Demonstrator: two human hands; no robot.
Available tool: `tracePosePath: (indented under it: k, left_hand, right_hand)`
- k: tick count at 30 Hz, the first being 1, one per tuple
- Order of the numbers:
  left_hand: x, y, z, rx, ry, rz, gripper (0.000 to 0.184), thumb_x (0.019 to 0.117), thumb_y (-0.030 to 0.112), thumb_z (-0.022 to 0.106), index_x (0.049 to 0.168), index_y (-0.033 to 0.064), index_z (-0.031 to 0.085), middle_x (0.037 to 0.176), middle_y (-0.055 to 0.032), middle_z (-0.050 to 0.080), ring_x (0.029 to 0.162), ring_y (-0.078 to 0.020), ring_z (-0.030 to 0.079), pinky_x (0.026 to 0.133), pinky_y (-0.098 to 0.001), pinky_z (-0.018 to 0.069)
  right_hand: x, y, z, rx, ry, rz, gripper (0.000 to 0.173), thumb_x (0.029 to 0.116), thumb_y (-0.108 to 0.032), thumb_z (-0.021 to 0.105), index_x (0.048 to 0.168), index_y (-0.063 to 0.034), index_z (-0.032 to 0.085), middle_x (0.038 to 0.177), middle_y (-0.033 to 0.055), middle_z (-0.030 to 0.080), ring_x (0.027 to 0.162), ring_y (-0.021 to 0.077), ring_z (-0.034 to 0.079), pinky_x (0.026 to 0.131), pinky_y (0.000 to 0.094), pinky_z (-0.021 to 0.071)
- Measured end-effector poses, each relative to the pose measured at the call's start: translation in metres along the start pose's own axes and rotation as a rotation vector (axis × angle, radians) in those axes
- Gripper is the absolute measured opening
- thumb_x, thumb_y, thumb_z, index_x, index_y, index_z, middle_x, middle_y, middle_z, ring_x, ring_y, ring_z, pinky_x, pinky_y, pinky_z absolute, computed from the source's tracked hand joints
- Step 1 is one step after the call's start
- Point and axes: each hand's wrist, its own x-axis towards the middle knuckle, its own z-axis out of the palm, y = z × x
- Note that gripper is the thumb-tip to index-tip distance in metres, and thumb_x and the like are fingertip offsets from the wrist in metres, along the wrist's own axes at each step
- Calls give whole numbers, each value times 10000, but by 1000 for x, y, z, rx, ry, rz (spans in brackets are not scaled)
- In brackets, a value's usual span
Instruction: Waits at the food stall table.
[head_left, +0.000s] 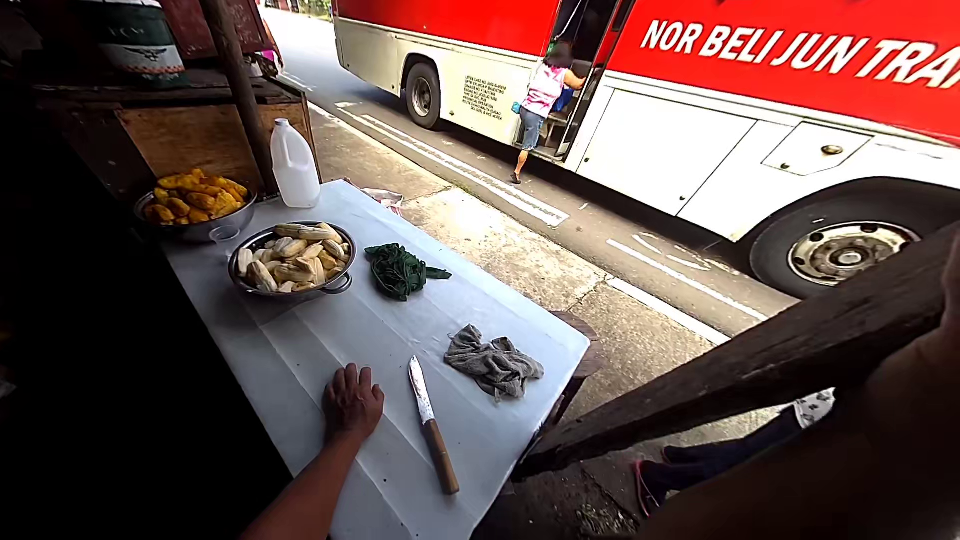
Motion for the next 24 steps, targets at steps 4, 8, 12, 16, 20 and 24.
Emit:
tracePosePath:
  k: [4, 8, 12, 16, 20, 24]
  left_hand:
    - [0, 0, 1, -5, 7, 1, 486, 1001, 398, 427, 1374, 151, 617, 1512, -164, 495, 1430, -371, 417, 1118, -575, 354]
    - [0, 0, 1, -6, -2, -3, 486, 1005, 396, 427, 1377, 147, 615, 1511, -166, 495, 1430, -372, 415, 1125, -572, 347]
    - [0, 0, 1, 3, -5, -5, 489, 1005, 400, 416, 1380, 156, 612, 1510, -158, 497, 1432, -362, 414, 1124, -569, 348]
    - [0, 0, 1, 0, 2, -6, 480, 1002, 396, 425, 1371, 159, 619, 1511, -155, 497, 1429, -368, 417, 1118, -574, 353]
    - [0, 0, 0, -2, -1, -3, 486, 1006, 399, 421, 1377, 153, 616, 1507, -159, 498, 1430, -371, 413, 1116, -577, 357]
    - [0, -1, 1, -2, 10, 7, 489, 1004, 400, 420, 1372, 149, 621, 1498, -167, 505, 1424, -381, 420, 1108, -586, 366]
  right_hand:
    - [-1, -6, 3, -13, 1, 25, 643, 912, -379, 761, 1378, -17, 506, 1240, 75, 654, 1141, 143, 656, 1003, 344, 556]
    - [0, -8, 4, 0, -10, 16, 641, 916, -371, 756, 1381, -16, 495, 1248, 78, 647, 1149, 151, 651, 1009, 350, 553]
    - [0, -8, 5, 24, -10, 4, 632, 913, -338, 766, 1379, -10, 493, 1242, 80, 648, 1142, 155, 654, 1010, 357, 556]
    - [2, -3, 3, 39, -15, -8, 621, 914, -336, 766, 1368, -11, 494, 1223, 78, 653, 1122, 161, 663, 990, 363, 567]
    - [3, 0, 2, 43, -24, -21, 593, 926, -331, 748, 1363, -12, 502, 1215, 81, 656, 1111, 167, 667, 981, 369, 570]
    - [2, -3, 3, 21, -21, -12, 567, 926, -326, 744, 1347, -21, 516, 1210, 68, 656, 1109, 146, 664, 981, 348, 566]
